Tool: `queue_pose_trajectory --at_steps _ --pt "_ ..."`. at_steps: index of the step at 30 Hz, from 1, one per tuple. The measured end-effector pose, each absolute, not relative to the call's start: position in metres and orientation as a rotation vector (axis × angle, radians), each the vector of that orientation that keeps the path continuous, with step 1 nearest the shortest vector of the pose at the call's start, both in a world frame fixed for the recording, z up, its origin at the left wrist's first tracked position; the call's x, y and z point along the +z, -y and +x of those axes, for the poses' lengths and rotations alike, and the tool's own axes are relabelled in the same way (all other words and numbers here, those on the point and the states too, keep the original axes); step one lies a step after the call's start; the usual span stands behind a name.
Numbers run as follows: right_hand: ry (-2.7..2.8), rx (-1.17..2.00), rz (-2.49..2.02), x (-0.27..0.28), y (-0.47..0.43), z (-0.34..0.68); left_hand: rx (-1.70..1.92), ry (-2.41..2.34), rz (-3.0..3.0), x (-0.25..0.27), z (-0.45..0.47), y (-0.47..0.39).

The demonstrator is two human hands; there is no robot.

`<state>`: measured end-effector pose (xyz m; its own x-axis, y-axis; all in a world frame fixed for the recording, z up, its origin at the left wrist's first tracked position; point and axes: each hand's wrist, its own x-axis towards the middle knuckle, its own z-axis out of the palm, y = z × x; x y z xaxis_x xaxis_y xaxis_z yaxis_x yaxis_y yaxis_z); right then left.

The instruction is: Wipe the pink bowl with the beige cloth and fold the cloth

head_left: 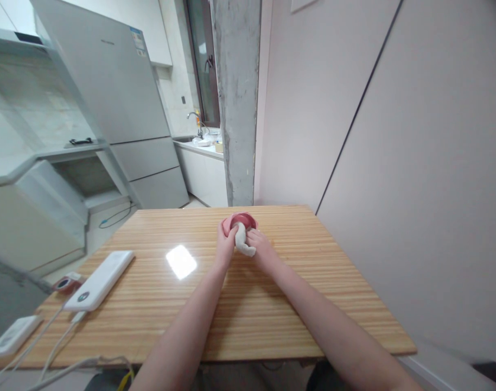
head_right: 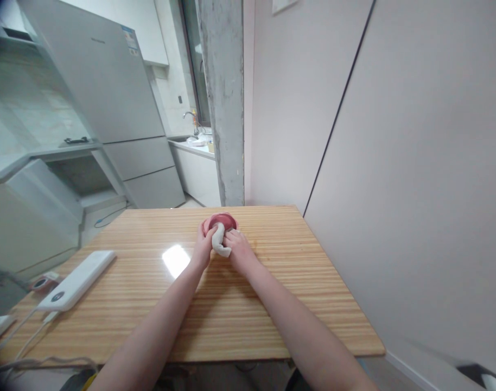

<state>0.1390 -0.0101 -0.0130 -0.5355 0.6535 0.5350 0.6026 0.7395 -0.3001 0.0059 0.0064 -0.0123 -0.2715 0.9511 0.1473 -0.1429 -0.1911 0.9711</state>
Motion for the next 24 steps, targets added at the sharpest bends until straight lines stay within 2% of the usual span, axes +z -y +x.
queue_pose_trajectory --at_steps 6,12,18,21,24 --pt "2.455 0.024 -0.953 -0.003 0.011 0.144 1.456 -1.256 1.182 0.002 -0.02 -0.011" --pt "2.276 -0.009 -1.132 -0.006 0.014 0.141 1.553 -1.101 0.909 -0.012 0.013 -0.004" --pt "2.344 0.116 -0.907 -0.01 0.009 0.143 1.576 -1.246 1.03 -0.013 0.001 -0.009" --pt "2.408 0.079 -0.876 -0.005 0.008 0.147 1.512 -1.282 1.175 -0.003 -0.015 -0.013" --pt "2.413 0.025 -0.952 -0.005 0.007 0.148 1.44 -1.22 1.047 -0.005 -0.008 -0.012"
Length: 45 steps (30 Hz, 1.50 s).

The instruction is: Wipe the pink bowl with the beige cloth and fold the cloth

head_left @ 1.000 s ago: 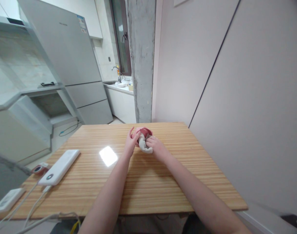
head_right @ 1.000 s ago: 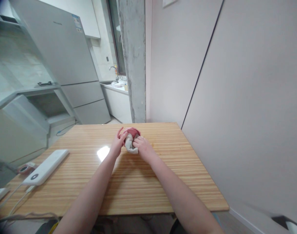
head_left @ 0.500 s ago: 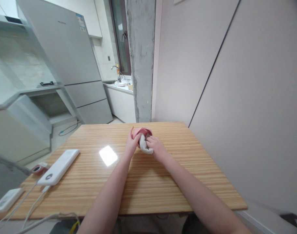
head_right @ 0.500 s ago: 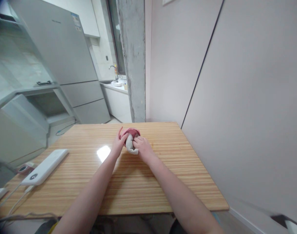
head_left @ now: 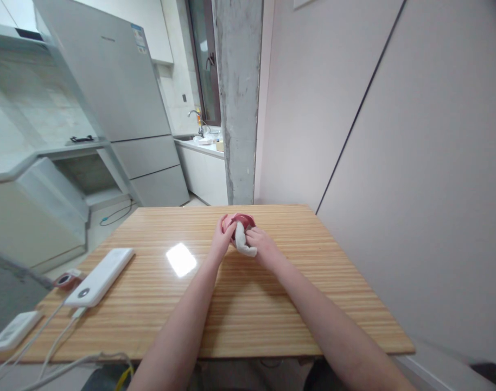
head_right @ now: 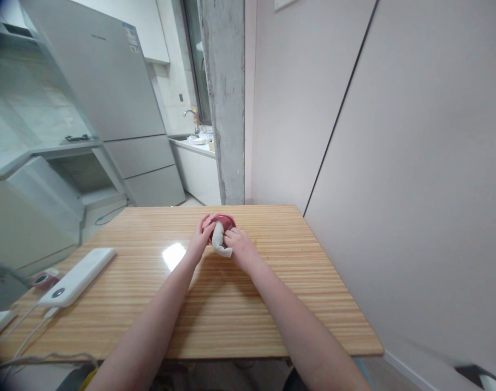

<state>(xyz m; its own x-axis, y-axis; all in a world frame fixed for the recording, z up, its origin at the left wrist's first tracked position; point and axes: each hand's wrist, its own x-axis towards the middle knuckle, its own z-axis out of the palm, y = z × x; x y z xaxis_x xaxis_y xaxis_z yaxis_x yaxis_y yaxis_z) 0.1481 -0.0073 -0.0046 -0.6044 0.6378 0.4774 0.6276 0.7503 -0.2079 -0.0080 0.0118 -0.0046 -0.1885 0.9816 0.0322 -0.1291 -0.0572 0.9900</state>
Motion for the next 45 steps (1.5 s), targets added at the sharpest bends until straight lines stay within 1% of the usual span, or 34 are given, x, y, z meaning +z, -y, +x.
queue_pose_trajectory --at_steps 4,6,9,12,15,18,23,28,32,35,37,41,45 --pt "2.286 0.013 -1.021 -0.011 0.007 0.147 1.492 -1.068 0.837 -0.016 0.019 -0.007" --pt "2.285 0.04 -0.979 -0.013 0.007 0.146 1.511 -1.102 0.826 -0.016 0.02 -0.005" --pt "2.34 0.073 -0.911 -0.013 0.005 0.145 1.498 -1.271 1.037 -0.007 0.006 -0.004" --pt "2.388 0.05 -0.911 -0.012 0.004 0.146 1.467 -1.329 1.267 0.0 -0.007 -0.005" --pt "2.373 0.033 -0.938 -0.013 0.004 0.147 1.495 -1.299 1.151 -0.005 -0.003 -0.005" --pt "2.3 0.08 -0.942 -0.016 0.006 0.145 1.52 -1.236 1.034 -0.012 0.01 -0.004" --pt "2.351 0.194 -0.889 -0.012 0.008 0.145 1.504 -1.328 1.182 -0.001 0.004 -0.001" --pt "2.439 0.133 -0.945 -0.007 0.006 0.149 1.408 -1.354 1.258 0.011 -0.015 -0.004" --pt "2.392 0.089 -0.957 -0.014 0.002 0.149 1.438 -1.3 1.038 0.0 -0.003 -0.005" --pt "2.297 0.126 -0.918 -0.019 0.001 0.147 1.466 -1.193 0.951 -0.011 0.009 -0.005" --pt "2.286 0.174 -0.884 -0.019 0.002 0.147 1.497 -1.214 0.965 -0.014 0.009 -0.005" --pt "2.339 0.193 -0.861 -0.011 0.005 0.148 1.482 -1.318 1.099 -0.004 -0.009 -0.009" --pt "2.348 0.113 -0.917 -0.007 0.005 0.149 1.421 -1.265 1.07 0.004 -0.013 -0.007"
